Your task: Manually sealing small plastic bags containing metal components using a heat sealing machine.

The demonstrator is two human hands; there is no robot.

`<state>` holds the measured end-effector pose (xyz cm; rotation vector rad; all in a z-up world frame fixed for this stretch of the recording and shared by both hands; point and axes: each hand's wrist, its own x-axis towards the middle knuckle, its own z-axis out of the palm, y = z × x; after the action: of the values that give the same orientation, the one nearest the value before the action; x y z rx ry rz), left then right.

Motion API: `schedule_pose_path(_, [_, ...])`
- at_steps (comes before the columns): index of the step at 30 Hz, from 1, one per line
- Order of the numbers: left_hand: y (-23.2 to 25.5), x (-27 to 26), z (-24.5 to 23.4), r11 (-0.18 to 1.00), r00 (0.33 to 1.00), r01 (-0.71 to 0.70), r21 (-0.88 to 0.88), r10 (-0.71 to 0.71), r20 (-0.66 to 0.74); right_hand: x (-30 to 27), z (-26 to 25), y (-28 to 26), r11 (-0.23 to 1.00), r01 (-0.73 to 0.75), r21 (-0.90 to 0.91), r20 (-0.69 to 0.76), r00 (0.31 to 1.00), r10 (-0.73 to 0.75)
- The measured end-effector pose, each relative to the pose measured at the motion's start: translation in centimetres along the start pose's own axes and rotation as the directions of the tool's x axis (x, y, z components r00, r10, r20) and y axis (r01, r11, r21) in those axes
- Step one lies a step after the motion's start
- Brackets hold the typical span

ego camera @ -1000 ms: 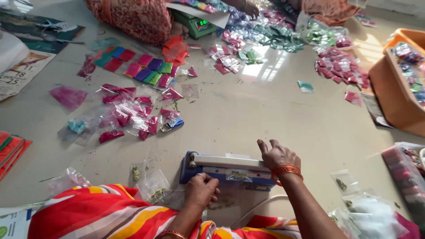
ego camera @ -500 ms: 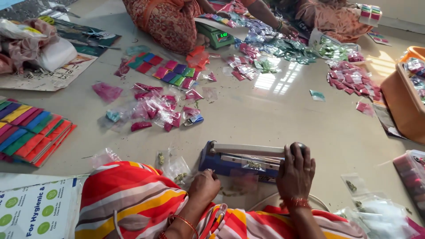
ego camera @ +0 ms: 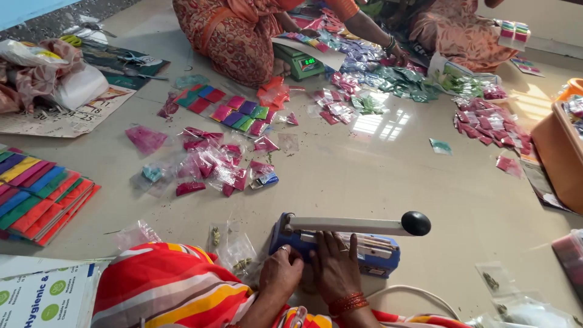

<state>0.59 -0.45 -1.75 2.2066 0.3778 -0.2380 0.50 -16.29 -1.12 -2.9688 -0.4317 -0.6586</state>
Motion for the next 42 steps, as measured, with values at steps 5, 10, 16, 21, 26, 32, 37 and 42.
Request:
schedule_pose_path(5, [0.4, 0.3, 0.0, 0.998, 1.0, 0.026, -0.055, -0.026, 0.004, -0.2, 2.8, 5.7, 0.944, -0.314, -0.106, 0.208, 0.921, 0.33])
schedule_pose_path(10, [0.1, 0.6, 0.8, 0.995, 0.999, -0.035, -0.097, 0.037, 0.017, 0.4, 4.2, 11.9, 0.812, -0.566, -0.139, 0.057, 0.814, 0.577])
schedule_pose_path(16, [0.1, 0.2, 0.4, 0.968, 0.996, -0.06, -0.242, 0.074, 0.048, -1.7, 3.7, 11.2, 0.323, -0.656, 0.683, 0.33, 0.671, 0.664])
schedule_pose_path(21, [-0.1, 0.0, 0.6, 0.634, 0.921, -0.244, -0.734, 0.389, 0.03, -1.7, -4.3, 4.0, -0.143, -0.347, 0.927, 0.375, 0.838, 0.396])
schedule_pose_path(26, [-1.5, 0.3, -3.4, 0.862, 0.924, -0.244, -0.444, 0.345, 0.162, -3.2, -3.2, 4.4, 0.399, -0.447, 0.8, 0.312, 0.879, 0.361])
schedule_pose_path(32, [0.3, -2.7, -6.3, 0.825, 0.919, -0.197, 0.529, 0.343, -0.193, -3.0, -5.6, 1.4, 0.979, -0.075, 0.191, 0.236, 0.971, 0.029])
schedule_pose_path(37, [-2.0, -1.9, -1.6, 0.72, 0.876, -0.424, 0.549, 0.481, 0.046, -2.2, -4.5, 1.1, 0.987, 0.132, 0.087, 0.294, 0.944, -0.152])
schedule_pose_path(42, [-7.0, 0.7, 4.0, 0.573, 0.704, -0.708, 0.413, 0.523, 0.481, -1.9, -2.6, 1.6, 0.972, 0.236, 0.016, 0.281, 0.931, -0.231])
